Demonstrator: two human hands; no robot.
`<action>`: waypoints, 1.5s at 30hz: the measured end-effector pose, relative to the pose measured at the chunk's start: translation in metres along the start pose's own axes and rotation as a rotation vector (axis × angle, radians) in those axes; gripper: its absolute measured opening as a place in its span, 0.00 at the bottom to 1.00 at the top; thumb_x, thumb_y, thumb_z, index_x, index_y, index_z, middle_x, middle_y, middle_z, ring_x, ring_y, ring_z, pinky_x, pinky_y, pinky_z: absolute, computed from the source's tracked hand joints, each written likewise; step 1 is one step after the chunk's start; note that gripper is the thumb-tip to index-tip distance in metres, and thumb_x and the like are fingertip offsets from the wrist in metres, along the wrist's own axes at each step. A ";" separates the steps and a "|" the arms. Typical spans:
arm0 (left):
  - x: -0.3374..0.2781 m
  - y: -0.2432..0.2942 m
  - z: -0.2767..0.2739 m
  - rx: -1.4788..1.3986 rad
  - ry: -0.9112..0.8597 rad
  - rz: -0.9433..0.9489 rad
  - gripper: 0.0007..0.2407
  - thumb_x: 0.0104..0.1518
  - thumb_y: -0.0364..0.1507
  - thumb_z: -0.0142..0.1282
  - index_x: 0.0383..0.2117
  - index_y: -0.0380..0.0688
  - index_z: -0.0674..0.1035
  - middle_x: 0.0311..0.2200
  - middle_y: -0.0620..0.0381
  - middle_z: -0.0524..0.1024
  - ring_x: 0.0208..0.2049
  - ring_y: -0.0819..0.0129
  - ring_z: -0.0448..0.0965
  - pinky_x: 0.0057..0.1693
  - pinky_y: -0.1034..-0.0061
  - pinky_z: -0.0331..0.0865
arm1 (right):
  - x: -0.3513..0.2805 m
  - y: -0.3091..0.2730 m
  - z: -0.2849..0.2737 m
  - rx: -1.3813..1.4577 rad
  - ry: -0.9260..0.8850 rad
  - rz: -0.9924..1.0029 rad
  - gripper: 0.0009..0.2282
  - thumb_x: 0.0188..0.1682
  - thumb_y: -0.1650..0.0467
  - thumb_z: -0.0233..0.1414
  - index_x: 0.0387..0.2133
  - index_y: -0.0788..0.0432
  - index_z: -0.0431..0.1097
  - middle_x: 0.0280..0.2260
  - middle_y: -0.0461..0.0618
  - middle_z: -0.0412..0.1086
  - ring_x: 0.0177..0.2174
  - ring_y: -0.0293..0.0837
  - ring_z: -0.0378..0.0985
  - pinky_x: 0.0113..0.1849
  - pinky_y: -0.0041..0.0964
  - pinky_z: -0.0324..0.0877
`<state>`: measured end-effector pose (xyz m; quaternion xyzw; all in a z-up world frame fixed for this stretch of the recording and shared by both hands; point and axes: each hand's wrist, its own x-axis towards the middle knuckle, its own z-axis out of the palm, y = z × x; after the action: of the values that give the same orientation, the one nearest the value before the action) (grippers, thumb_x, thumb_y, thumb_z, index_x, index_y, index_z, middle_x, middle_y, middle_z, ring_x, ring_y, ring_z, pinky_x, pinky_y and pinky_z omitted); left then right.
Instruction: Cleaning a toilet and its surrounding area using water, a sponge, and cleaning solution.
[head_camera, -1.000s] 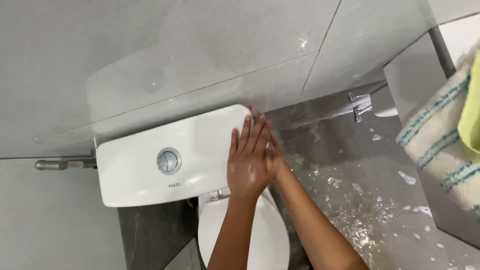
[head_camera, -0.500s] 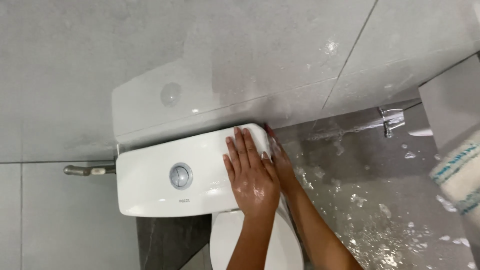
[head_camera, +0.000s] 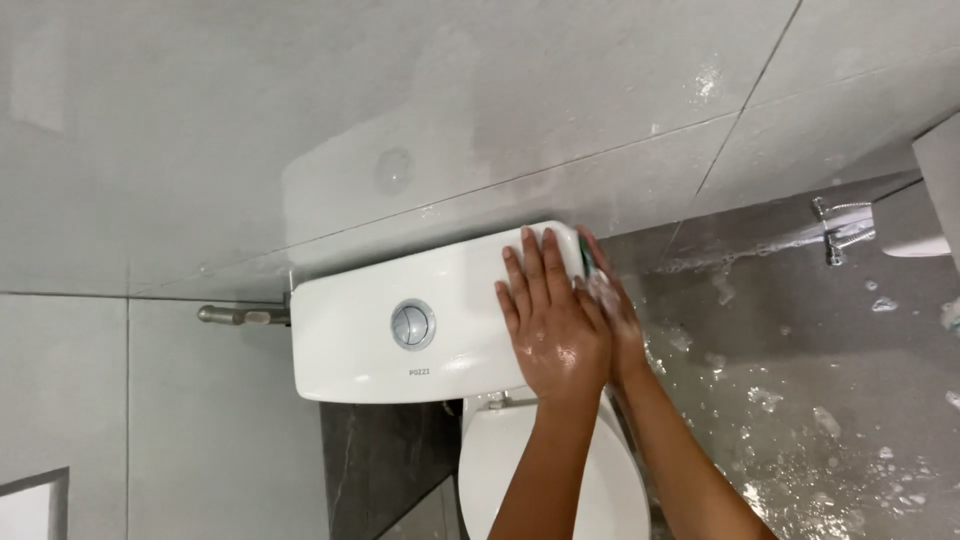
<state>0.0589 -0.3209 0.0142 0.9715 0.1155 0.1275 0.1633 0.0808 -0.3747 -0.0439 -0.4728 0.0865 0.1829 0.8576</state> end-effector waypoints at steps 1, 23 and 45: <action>-0.001 -0.002 0.001 -0.011 0.004 0.000 0.26 0.61 0.30 0.44 0.69 0.41 0.60 0.72 0.48 0.52 0.73 0.48 0.48 0.73 0.52 0.40 | -0.005 0.008 0.000 -0.101 0.010 -0.066 0.26 0.57 0.60 0.33 0.69 0.55 0.49 0.66 0.49 0.57 0.64 0.45 0.59 0.61 0.38 0.59; -0.251 -0.263 0.070 -0.887 0.144 -0.456 0.23 0.55 0.12 0.38 0.57 0.39 0.71 0.60 0.44 0.65 0.65 0.51 0.65 0.68 0.61 0.64 | 0.055 0.321 -0.072 0.588 0.563 -0.084 0.14 0.60 0.64 0.43 0.52 0.58 0.70 0.48 0.51 0.75 0.44 0.49 0.79 0.46 0.47 0.77; -0.270 -0.348 0.103 -1.328 -0.183 -0.990 0.14 0.68 0.30 0.40 0.56 0.42 0.73 0.60 0.45 0.72 0.61 0.53 0.70 0.65 0.64 0.61 | 0.011 0.321 0.098 0.746 0.532 -0.039 0.27 0.57 0.59 0.36 0.66 0.59 0.55 0.67 0.51 0.57 0.64 0.50 0.60 0.63 0.51 0.58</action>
<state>-0.2290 -0.1023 -0.2569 0.5167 0.4165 0.0033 0.7481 -0.0381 -0.1333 -0.2449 -0.1638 0.3546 -0.0049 0.9206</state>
